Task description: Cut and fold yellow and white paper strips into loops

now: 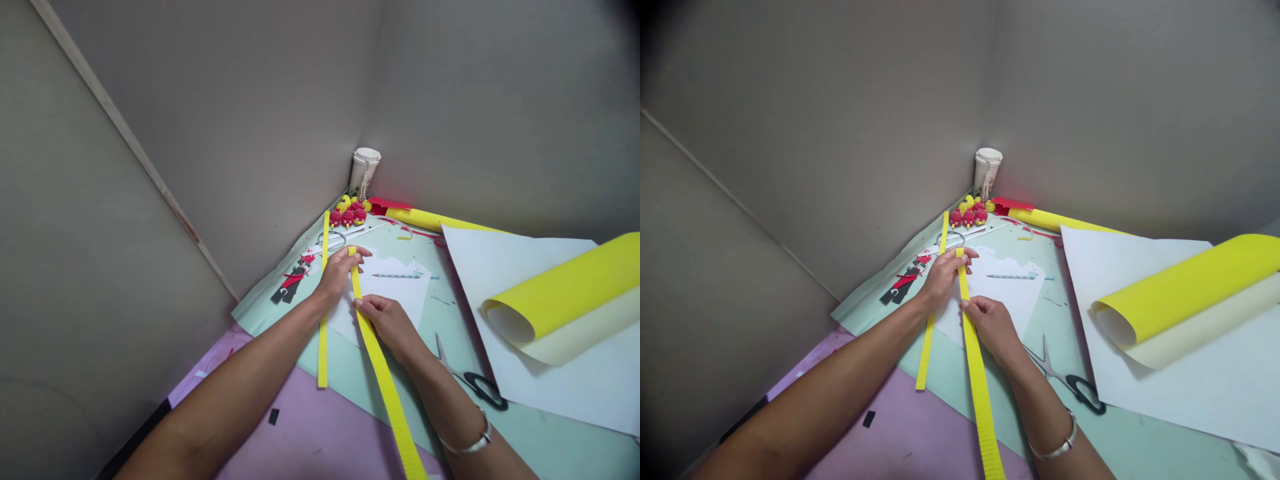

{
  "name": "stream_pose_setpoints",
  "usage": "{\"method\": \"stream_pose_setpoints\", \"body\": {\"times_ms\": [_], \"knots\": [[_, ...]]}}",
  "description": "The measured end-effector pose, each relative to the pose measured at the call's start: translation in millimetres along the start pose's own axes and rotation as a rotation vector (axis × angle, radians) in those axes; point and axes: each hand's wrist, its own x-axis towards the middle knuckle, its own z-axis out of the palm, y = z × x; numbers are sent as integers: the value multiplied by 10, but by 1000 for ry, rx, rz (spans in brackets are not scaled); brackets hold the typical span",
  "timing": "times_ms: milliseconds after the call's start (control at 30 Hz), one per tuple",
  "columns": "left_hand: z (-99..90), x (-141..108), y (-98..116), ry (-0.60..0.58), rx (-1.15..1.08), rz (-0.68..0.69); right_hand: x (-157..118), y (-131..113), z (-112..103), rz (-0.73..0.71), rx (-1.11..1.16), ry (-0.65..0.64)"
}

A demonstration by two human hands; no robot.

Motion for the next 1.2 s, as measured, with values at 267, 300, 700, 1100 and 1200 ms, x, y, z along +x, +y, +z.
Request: {"method": "stream_pose_setpoints", "body": {"times_ms": [267, 300, 700, 1100, 1200], "knots": [[84, -110, 140, -40, 79, 150, -5, 11, 7, -2, 22, -6], [86, -118, 142, -47, 89, 161, -2, 17, 8, -6, 22, -6], [4, -10, 2, 3, -1, 18, -19, -5, 2, 20, 61, -25], [-6, 30, -78, -45, 33, -154, 15, 23, -38, 0, 159, 30], [1, 17, -75, -131, 77, -196, 40, 54, -55, -12, 208, 60]]}}
